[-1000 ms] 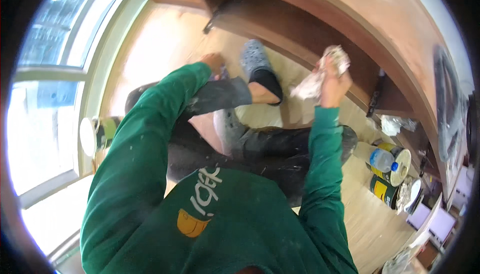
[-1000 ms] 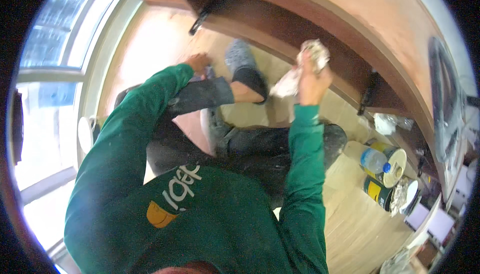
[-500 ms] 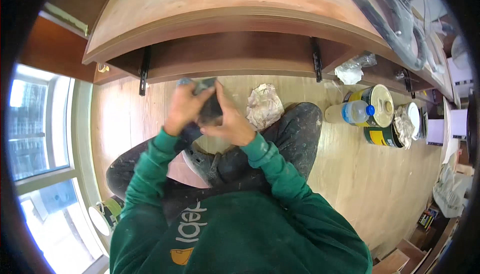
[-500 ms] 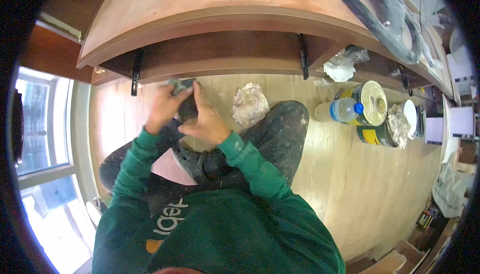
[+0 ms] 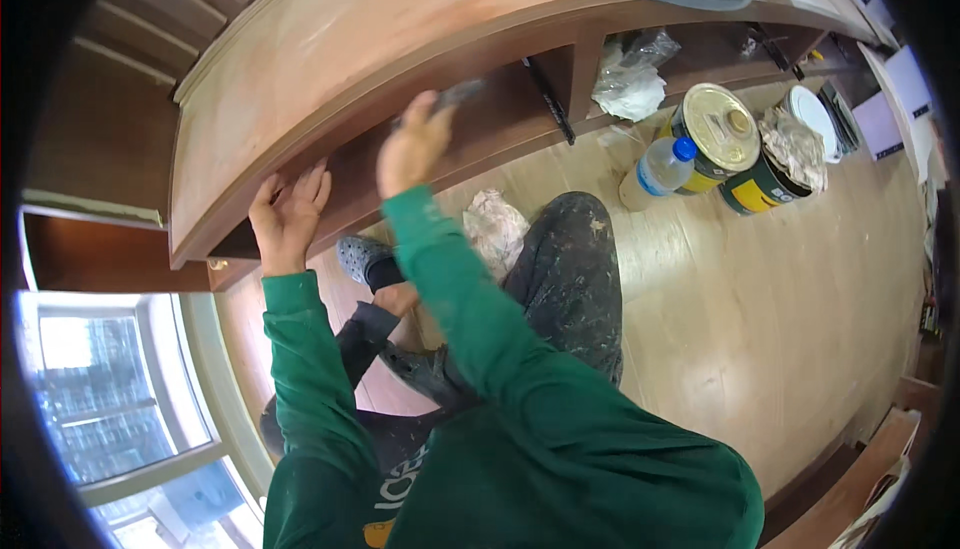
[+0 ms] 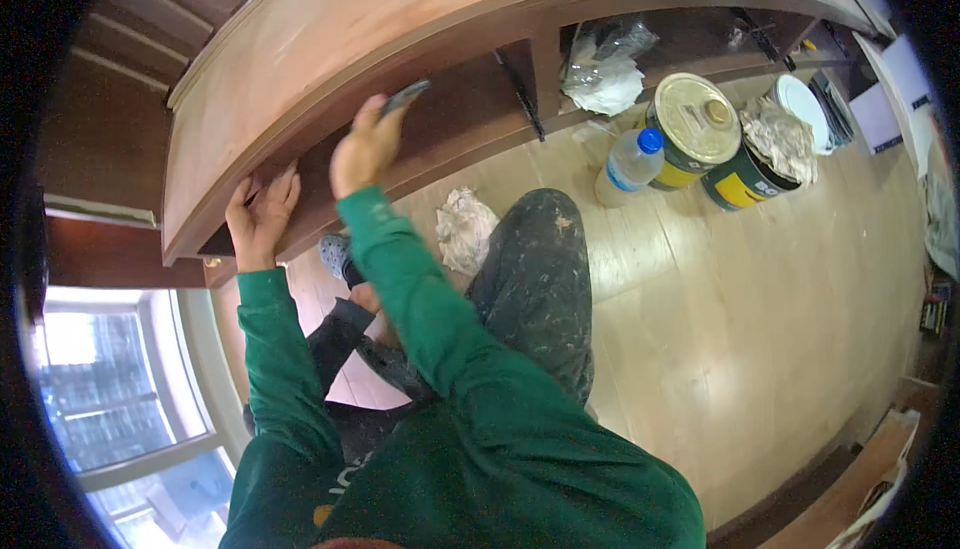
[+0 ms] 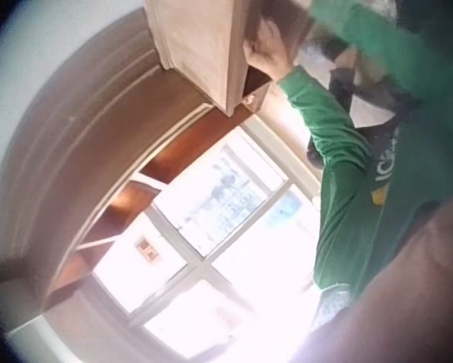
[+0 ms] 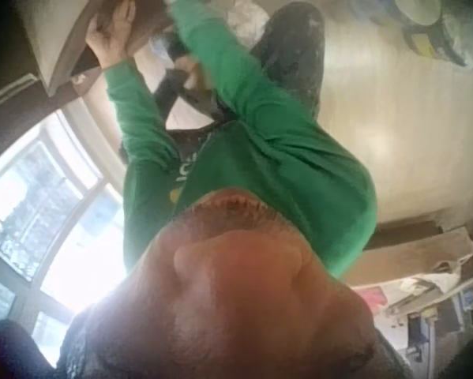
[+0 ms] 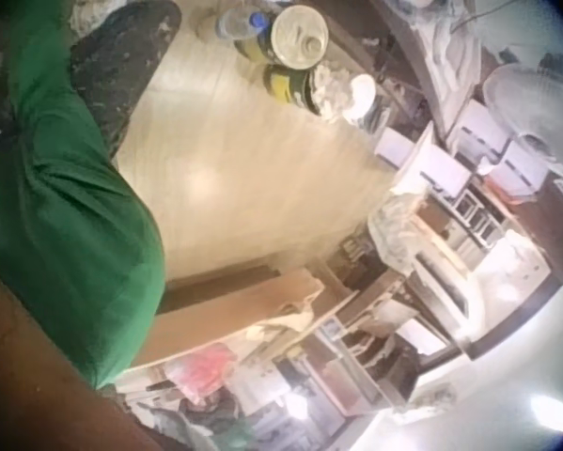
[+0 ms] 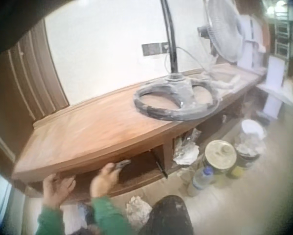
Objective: The person sits on the floor and wipes a curved wooden cabinet with a cloth. They then use a sanding block to smooth the edges and a utility knife to scrape the surface.
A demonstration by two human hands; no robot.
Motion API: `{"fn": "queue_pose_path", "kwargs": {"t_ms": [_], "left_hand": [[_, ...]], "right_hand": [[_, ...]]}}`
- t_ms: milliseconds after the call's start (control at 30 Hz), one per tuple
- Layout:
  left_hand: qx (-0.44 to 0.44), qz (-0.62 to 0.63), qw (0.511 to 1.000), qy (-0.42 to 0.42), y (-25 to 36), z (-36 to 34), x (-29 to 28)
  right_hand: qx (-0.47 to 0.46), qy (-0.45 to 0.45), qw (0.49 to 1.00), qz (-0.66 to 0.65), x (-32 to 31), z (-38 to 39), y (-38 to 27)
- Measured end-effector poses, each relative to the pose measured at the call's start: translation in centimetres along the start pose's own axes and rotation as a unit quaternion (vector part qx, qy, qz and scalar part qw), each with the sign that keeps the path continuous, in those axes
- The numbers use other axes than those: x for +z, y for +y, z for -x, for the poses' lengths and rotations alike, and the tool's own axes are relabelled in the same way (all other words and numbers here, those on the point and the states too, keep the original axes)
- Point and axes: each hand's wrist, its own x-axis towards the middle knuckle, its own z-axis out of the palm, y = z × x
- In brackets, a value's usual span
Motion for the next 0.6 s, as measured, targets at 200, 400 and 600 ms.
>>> {"fn": "queue_pose_path", "kwargs": {"t_ms": [200,400,600], "left_hand": [[0.085,-0.034,0.993,0.078,3.5,-2.2,-6.4],[0.092,0.055,0.992,-0.067,0.0,-3.3,-6.6],[0.13,-0.003,0.991,-0.031,0.5,-3.2,-8.0]], "right_hand": [[-0.11,0.032,0.992,0.053,-1.0,-2.6,1.0],[-0.074,0.006,0.996,-0.045,-4.2,-7.6,-0.9],[0.007,-0.068,0.995,-0.067,-5.4,-7.1,-3.1]]}}
